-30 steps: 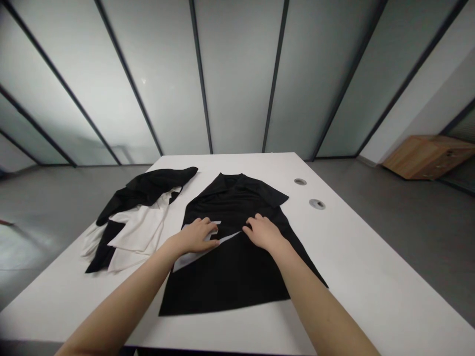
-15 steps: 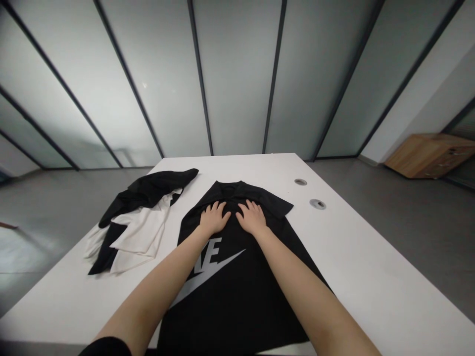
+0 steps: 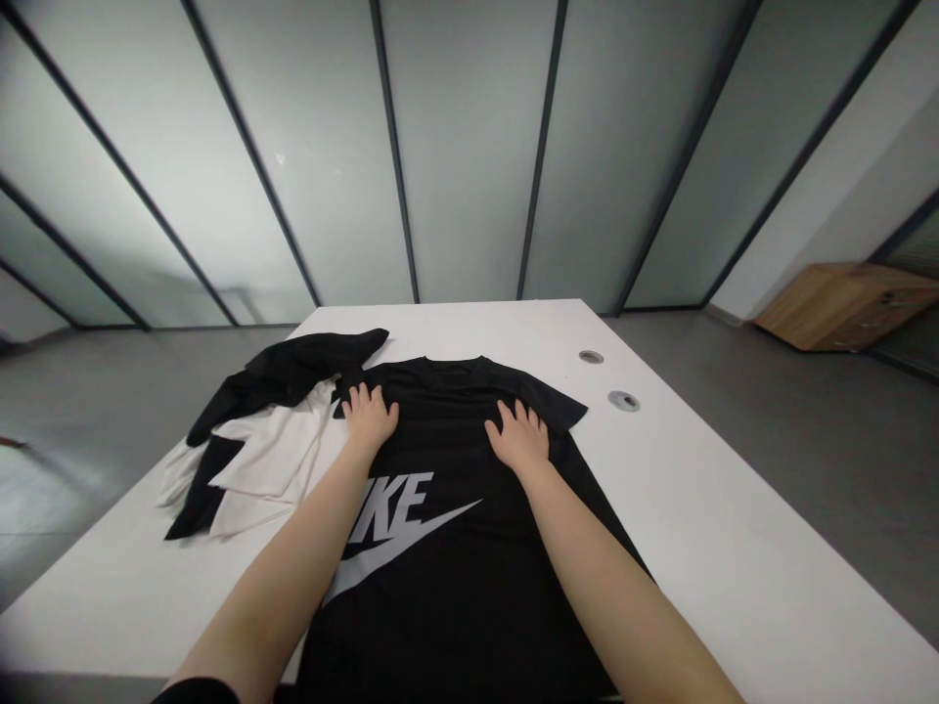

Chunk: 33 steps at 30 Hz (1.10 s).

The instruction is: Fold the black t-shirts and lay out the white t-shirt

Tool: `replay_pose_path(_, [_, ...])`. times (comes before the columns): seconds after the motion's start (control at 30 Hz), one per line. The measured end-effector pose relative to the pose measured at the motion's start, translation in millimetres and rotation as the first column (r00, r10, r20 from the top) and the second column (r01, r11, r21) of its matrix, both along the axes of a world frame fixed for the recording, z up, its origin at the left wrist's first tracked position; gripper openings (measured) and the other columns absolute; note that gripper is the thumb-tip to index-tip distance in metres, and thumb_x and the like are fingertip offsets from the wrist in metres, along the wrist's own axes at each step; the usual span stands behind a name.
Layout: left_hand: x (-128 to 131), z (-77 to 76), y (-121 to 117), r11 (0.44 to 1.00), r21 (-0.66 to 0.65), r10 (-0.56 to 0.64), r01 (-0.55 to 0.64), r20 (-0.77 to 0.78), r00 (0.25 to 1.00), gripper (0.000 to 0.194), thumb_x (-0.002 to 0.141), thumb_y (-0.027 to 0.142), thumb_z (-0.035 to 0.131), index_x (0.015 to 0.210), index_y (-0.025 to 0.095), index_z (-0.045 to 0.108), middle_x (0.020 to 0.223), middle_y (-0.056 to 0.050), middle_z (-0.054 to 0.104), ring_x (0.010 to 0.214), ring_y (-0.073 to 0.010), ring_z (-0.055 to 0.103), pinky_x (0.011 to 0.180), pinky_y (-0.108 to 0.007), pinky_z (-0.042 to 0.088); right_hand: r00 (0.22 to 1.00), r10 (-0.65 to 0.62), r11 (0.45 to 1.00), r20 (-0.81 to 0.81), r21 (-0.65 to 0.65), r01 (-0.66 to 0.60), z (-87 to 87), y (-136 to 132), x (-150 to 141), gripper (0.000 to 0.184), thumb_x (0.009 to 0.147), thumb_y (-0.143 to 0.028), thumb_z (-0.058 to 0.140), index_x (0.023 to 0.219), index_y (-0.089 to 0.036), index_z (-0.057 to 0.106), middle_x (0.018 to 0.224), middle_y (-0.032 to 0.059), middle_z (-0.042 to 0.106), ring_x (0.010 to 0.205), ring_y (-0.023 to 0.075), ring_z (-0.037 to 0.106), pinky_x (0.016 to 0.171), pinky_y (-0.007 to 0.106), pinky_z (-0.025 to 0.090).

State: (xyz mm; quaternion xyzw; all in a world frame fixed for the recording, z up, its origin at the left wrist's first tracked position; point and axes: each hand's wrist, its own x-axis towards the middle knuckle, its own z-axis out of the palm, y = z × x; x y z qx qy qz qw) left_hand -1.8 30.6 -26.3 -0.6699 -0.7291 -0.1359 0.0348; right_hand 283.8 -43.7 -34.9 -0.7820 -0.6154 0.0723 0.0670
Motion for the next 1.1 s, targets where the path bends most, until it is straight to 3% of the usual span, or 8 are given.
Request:
replay_pose_path(0.13, [39.5, 0.2, -18.3, 0.959, 0.018, -0.284, 0.284, -0.022, 0.959, 0.063, 0.104, 0.045, 0.048, 0.158, 0.013, 0.05, 0.173, -0.018, 0.036, 0.164, -0.0379, 0.023, 0.132, -0.057, 0.023, 0.999, 0.004, 0.997, -0.036, 0.082, -0.002, -2.0, -4.9, 2.7, 0.063, 0.109, -0.049, 0.043, 0.165, -0.022, 0.046, 0.172, 0.0155, 0.039, 0.155, 0.0399, 0.038, 0.124, 0.055, 0.032])
replay_pose_path(0.27, [63.5, -10.4, -33.7, 0.886, -0.122, -0.45, 0.447, 0.003, 0.893, 0.065, 0.107, 0.052, 0.041, 0.162, 0.018, 0.047, 0.173, -0.015, 0.037, 0.162, -0.0355, 0.029, 0.131, -0.057, 0.026, 0.996, 0.031, 0.986, -0.088, 0.165, -0.017, -5.9, -6.5, 5.0, 0.051, 0.107, -0.043, 0.047, 0.152, -0.024, 0.061, 0.169, 0.0129, 0.044, 0.155, 0.0381, 0.038, 0.125, 0.056, 0.032])
replay_pose_path(0.5, [54.9, -13.0, -29.5, 0.879, -0.206, -0.433, 0.429, 0.028, 0.901, 0.072, 0.106, 0.063, 0.037, 0.167, 0.025, 0.039, 0.178, -0.011, 0.028, 0.164, -0.0384, 0.021, 0.133, -0.058, 0.02, 0.992, 0.073, 0.983, -0.104, 0.178, -0.054, -7.0, -5.0, 5.9, 0.046, 0.107, -0.04, 0.047, 0.145, -0.025, 0.066, 0.167, 0.0099, 0.047, 0.156, 0.0346, 0.037, 0.127, 0.05, 0.029])
replay_pose_path(0.67, [42.3, -6.5, -22.0, 0.891, -0.291, -0.349, 0.349, 0.052, 0.936, 0.079, 0.103, 0.07, 0.035, 0.17, 0.029, 0.034, 0.18, -0.01, 0.02, 0.165, -0.0438, 0.014, 0.13, -0.067, 0.016, 0.997, -0.028, 0.996, -0.067, 0.08, 0.033, -2.1, -6.1, 12.3, 0.059, 0.107, -0.047, 0.043, 0.159, -0.022, 0.053, 0.168, 0.0182, 0.043, 0.15, 0.0387, 0.044, 0.12, 0.053, 0.037])
replay_pose_path(0.8, [36.0, 1.2, -18.6, 0.868, -0.382, -0.313, 0.317, 0.075, 0.947, 0.079, 0.102, 0.072, 0.035, 0.171, 0.034, 0.03, 0.181, -0.009, 0.014, 0.165, -0.0462, 0.009, 0.127, -0.074, 0.016, 0.992, -0.119, 0.991, -0.048, 0.051, 0.121, -1.2, -7.2, 14.7, 0.069, 0.106, -0.052, 0.043, 0.168, -0.021, 0.04, 0.168, 0.0219, 0.039, 0.147, 0.0442, 0.045, 0.119, 0.058, 0.035])
replay_pose_path(0.93, [31.3, 12.6, -17.4, 0.83, -0.455, -0.326, 0.322, 0.074, 0.943, 0.08, 0.1, 0.071, 0.04, 0.171, 0.036, 0.028, 0.181, -0.01, 0.012, 0.164, -0.0488, 0.01, 0.123, -0.078, 0.019, 0.989, -0.131, 0.985, -0.064, 0.107, 0.138, -2.0, -7.4, 10.7, 0.071, 0.105, -0.05, 0.046, 0.17, -0.024, 0.032, 0.17, 0.0215, 0.034, 0.15, 0.0454, 0.04, 0.12, 0.062, 0.032])
replay_pose_path(1.1, [24.2, 27.7, -17.9, 0.783, -0.517, -0.359, 0.346, 0.079, 0.93, 0.078, 0.099, 0.067, 0.046, 0.169, 0.035, 0.035, 0.18, -0.012, 0.019, 0.162, -0.0498, 0.021, 0.121, -0.073, 0.03, 0.993, -0.031, 0.962, -0.113, 0.265, 0.06, -4.1, -5.6, 4.0, 0.064, 0.105, -0.046, 0.046, 0.166, -0.025, 0.041, 0.176, 0.0169, 0.024, 0.157, 0.0409, 0.03, 0.121, 0.058, 0.033])
